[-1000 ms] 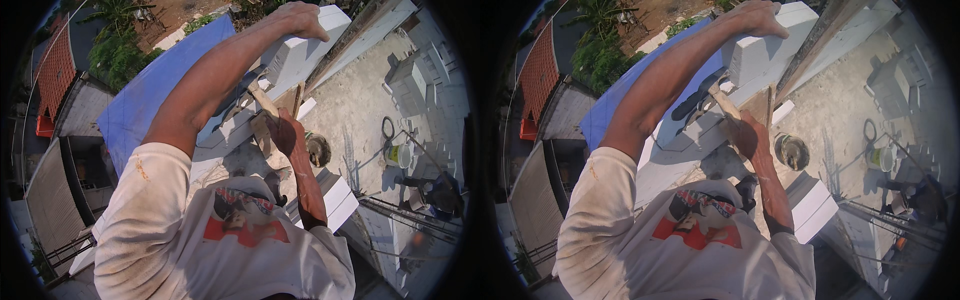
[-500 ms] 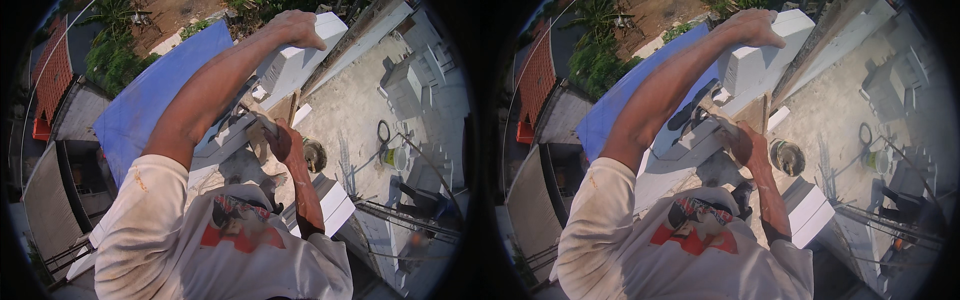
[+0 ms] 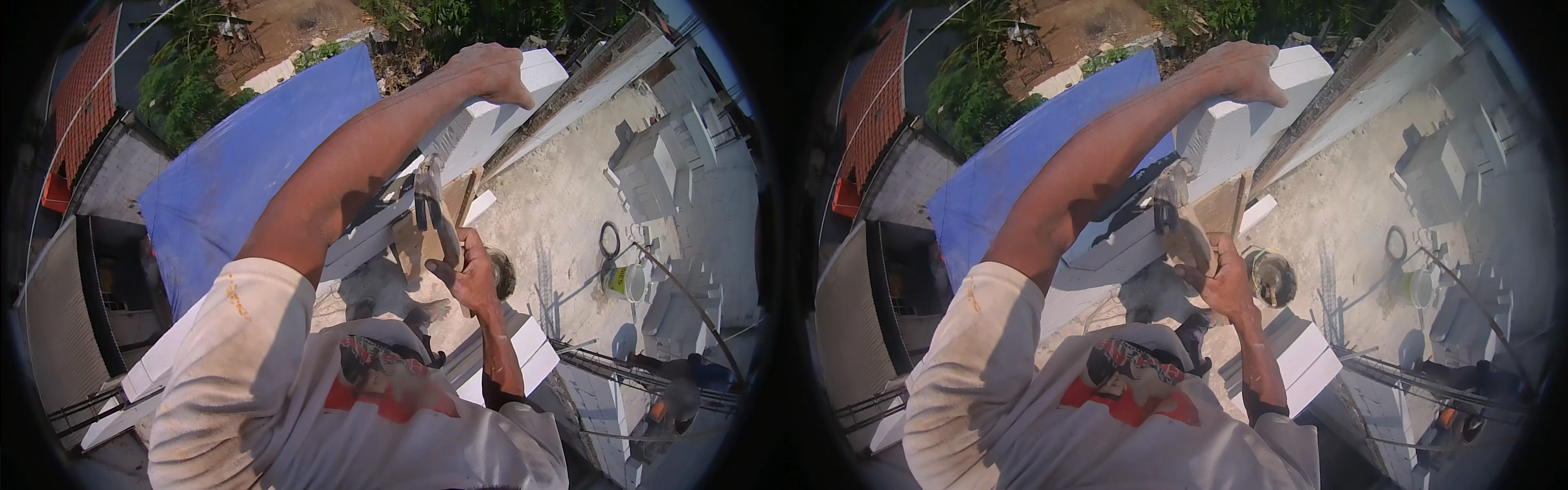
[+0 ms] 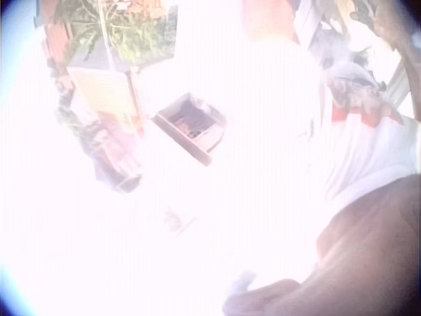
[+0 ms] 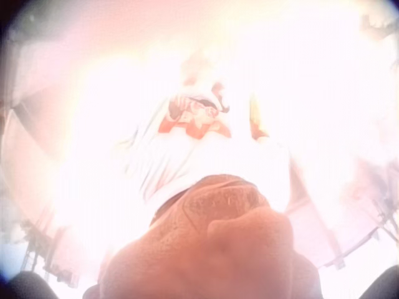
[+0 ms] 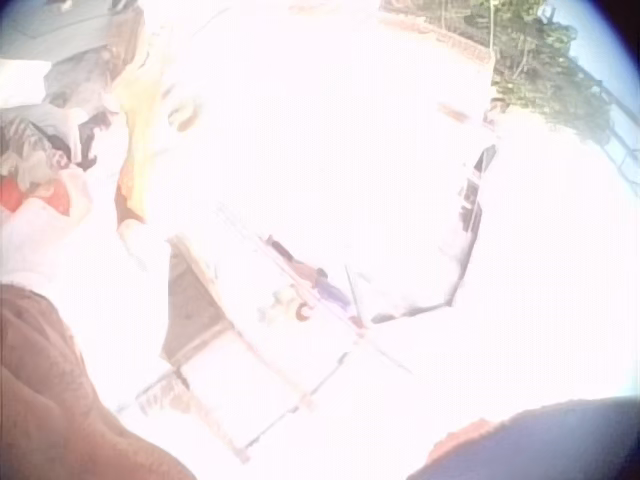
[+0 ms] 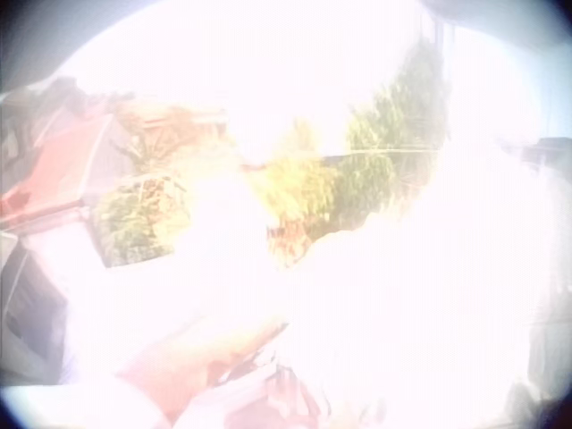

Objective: The person scoops mortar from a bucket using a trowel and applies it to the top of a white block wall. They then pick up white rectangular tiles, place them onto the mortar, and use a hammer to tap them into position. This process is repeated multiple times along the wall.

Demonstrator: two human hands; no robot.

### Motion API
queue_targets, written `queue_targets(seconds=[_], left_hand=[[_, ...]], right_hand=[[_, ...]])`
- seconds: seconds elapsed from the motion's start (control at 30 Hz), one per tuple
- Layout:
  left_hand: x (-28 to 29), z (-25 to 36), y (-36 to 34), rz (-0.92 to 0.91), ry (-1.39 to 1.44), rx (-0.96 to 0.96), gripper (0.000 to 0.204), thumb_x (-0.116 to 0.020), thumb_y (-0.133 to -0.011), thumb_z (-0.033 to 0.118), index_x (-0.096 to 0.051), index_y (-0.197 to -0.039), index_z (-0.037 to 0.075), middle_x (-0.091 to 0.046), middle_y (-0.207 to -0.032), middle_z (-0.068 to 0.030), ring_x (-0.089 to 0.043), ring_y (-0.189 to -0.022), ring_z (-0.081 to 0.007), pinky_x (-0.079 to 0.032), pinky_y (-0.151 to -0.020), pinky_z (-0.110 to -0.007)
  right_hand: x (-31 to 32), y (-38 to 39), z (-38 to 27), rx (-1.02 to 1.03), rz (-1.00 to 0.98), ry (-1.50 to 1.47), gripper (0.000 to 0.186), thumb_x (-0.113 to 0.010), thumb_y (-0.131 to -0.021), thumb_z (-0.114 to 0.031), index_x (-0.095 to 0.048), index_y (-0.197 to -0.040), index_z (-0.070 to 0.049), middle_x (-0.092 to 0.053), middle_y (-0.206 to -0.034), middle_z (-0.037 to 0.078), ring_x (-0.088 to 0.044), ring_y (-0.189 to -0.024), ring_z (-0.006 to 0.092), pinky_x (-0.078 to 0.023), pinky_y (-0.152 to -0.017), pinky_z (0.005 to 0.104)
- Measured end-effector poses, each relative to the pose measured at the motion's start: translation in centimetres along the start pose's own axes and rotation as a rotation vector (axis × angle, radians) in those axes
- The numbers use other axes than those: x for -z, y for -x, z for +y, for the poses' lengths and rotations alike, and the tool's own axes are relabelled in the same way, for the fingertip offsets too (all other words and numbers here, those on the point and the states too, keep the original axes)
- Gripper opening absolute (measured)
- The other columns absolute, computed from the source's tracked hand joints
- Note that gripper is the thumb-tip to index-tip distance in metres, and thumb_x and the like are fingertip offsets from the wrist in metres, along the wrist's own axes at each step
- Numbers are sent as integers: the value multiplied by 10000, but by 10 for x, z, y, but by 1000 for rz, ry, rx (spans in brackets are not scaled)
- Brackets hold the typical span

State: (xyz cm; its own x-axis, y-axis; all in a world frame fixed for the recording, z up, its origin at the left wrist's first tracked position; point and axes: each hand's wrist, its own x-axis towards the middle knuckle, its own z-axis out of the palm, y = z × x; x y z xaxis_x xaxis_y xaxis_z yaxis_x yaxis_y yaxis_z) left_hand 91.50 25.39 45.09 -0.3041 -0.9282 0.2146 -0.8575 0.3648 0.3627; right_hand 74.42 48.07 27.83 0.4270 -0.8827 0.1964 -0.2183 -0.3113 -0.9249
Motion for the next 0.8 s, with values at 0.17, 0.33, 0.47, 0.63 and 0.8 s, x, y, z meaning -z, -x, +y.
queue_targets(seconds=[0.17,0.33,0.47,0.63,0.8], left_hand=[[-3,5,2,35,51,60,652,-800,-689,507,-755,-1146,44,-755,-1118,-182,-737,-1014,-348,-596,-852,-454],[0,3,7,35,71,62,665,-797,-705,508,-744,-1174,39,-744,-1167,-176,-721,-1070,-341,-589,-880,-453],[8,4,7,-26,59,77,702,-757,-707,521,-666,-1225,58,-713,-1209,-176,-686,-1121,-352,-563,-911,-477],[1,13,-1,-2,90,60,688,-771,-711,508,-686,-1225,59,-724,-1197,-176,-695,-1119,-344,-569,-915,-463],[4,3,10,-1,63,117,665,-797,-719,522,-737,-1201,67,-752,-1167,-144,-721,-1080,-322,-581,-902,-440]], right_hand=[[79,0,-92,-145,121,-385,491,-721,-981,-341,-557,-1291,2,-573,-821,21,-571,-652,116,-504,-576,284],[157,-88,-109,-107,391,211,620,-604,-1051,-364,-429,-1550,-40,-536,-735,21,-503,-544,80,-468,-481,271],[182,-142,-134,-76,386,457,576,-583,-1066,-335,-389,-1603,-254,-551,-724,19,-527,-552,90,-500,-497,283],[231,-190,-96,36,365,968,529,-561,-1076,-320,-413,-1578,-394,-576,-741,31,-544,-564,100,-527,-504,309],[201,-185,-148,-208,301,735,509,-529,-1083,-256,-439,-1570,-372,-573,-754,46,-550,-569,116,-537,-511,340]])
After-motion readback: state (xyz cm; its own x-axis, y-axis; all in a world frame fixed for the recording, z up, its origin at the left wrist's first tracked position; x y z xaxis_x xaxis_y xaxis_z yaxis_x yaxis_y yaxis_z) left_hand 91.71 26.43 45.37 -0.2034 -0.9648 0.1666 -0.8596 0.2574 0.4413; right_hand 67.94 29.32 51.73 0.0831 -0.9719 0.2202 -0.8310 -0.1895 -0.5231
